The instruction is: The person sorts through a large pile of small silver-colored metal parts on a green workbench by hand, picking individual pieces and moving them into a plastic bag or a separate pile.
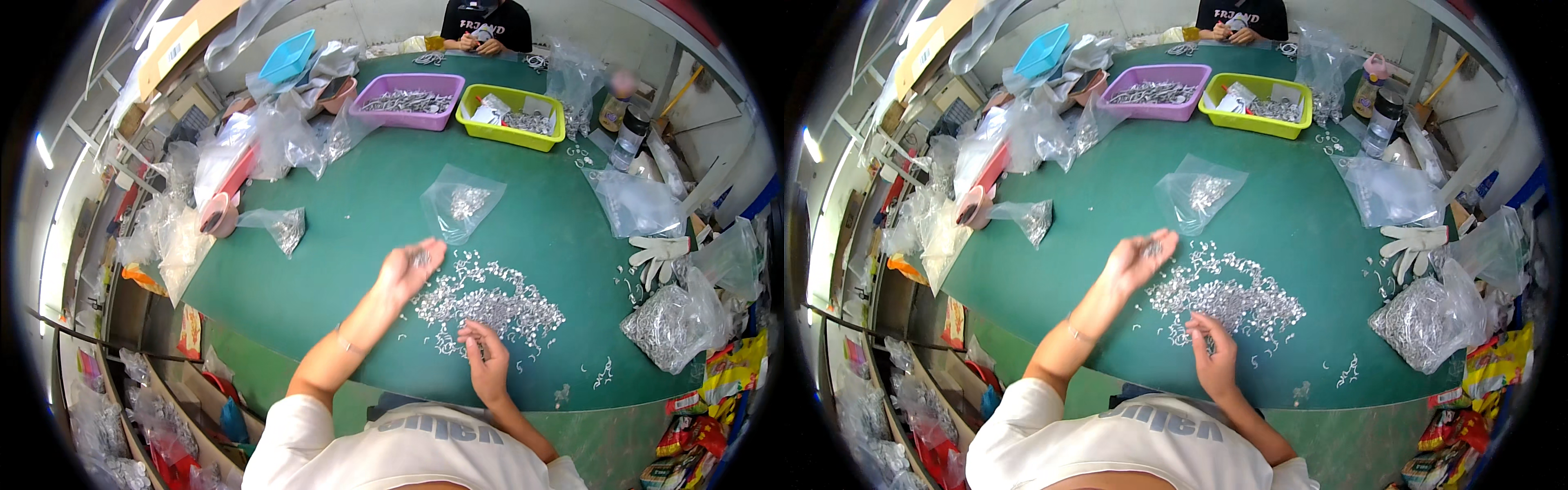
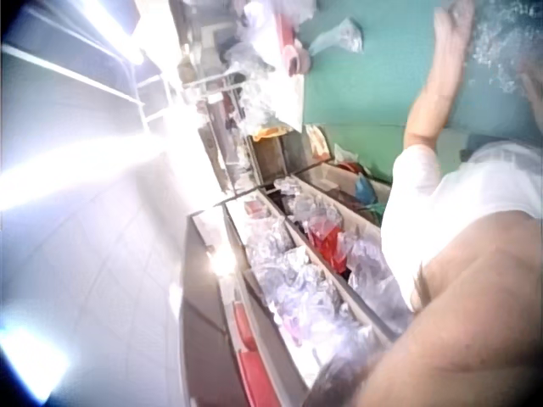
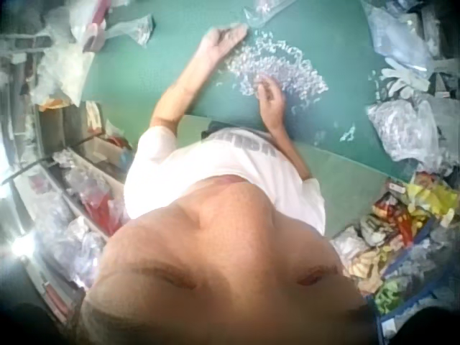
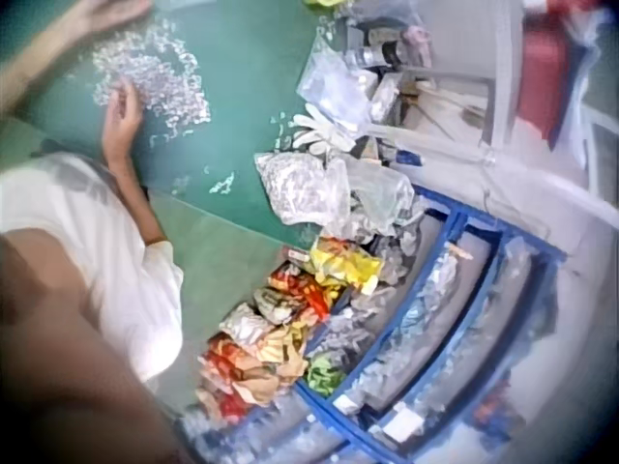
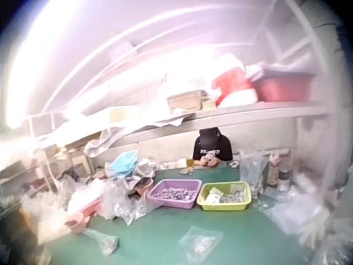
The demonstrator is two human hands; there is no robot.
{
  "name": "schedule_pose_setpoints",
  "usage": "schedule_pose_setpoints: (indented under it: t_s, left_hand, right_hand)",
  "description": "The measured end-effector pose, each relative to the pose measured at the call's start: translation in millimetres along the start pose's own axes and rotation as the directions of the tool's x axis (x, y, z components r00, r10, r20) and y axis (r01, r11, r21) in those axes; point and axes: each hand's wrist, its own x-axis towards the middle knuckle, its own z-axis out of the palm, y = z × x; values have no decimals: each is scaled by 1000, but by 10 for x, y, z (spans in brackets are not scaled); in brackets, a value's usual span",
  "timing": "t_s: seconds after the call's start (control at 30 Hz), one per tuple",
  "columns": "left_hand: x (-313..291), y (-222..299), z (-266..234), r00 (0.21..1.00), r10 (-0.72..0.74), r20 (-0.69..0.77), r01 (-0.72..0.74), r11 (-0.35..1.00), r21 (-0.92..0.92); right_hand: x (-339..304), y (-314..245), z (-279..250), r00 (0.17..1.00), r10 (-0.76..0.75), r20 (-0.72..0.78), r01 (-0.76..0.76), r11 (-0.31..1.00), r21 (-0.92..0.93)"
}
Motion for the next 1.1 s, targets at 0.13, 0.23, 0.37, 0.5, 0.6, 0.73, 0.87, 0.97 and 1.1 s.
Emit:
schedule_pose_setpoints:
  t_s: [0.13, 0.23, 0.37, 0.5, 0.6, 0.73, 0.87, 0.97, 1.1]
  left_hand:
    - [580, 122, 500, 991, 109, -83, -98, 988, 123]
    - [489, -96, 595, 974, 224, -17, -210, 934, 287]
    - [-83, -630, 551, 889, 458, -5, -420, 819, 392]
    - [-597, -1019, 308, 962, -19, 274, -72, 945, 319]
    - [-598, -1325, 56, 560, -326, 761, 228, 944, 237]
    - [-922, -1455, 6, 772, -336, 540, 116, 909, 400]
    - [-1263, -1452, -62, 859, -254, 444, 4, 872, 490]
    - [-1194, -1196, -85, 850, -144, 506, -341, 582, 738]
    - [-1027, -905, -282, 726, 223, 651, -484, -506, 714]
  right_hand:
    - [-31, -45, -24, 998, 51, 36, -53, 997, 63]
    - [21, -18, -134, 999, 35, 22, -37, 997, 69]
    - [127, -100, -248, 988, -102, -112, 91, 991, -101]
    - [174, -316, -126, 872, -460, 170, 490, 805, -334]
    - [86, -251, -29, 812, -478, 336, 584, 692, -425]
    - [-32, -155, -89, 835, -484, 261, 544, 654, -526]
    - [49, -100, -419, 900, -404, 165, 398, 604, -691]
    - [150, -42, -717, 946, -288, 151, 284, 503, -816]
    - [230, -171, -808, 913, -194, 359, 407, 499, -765]
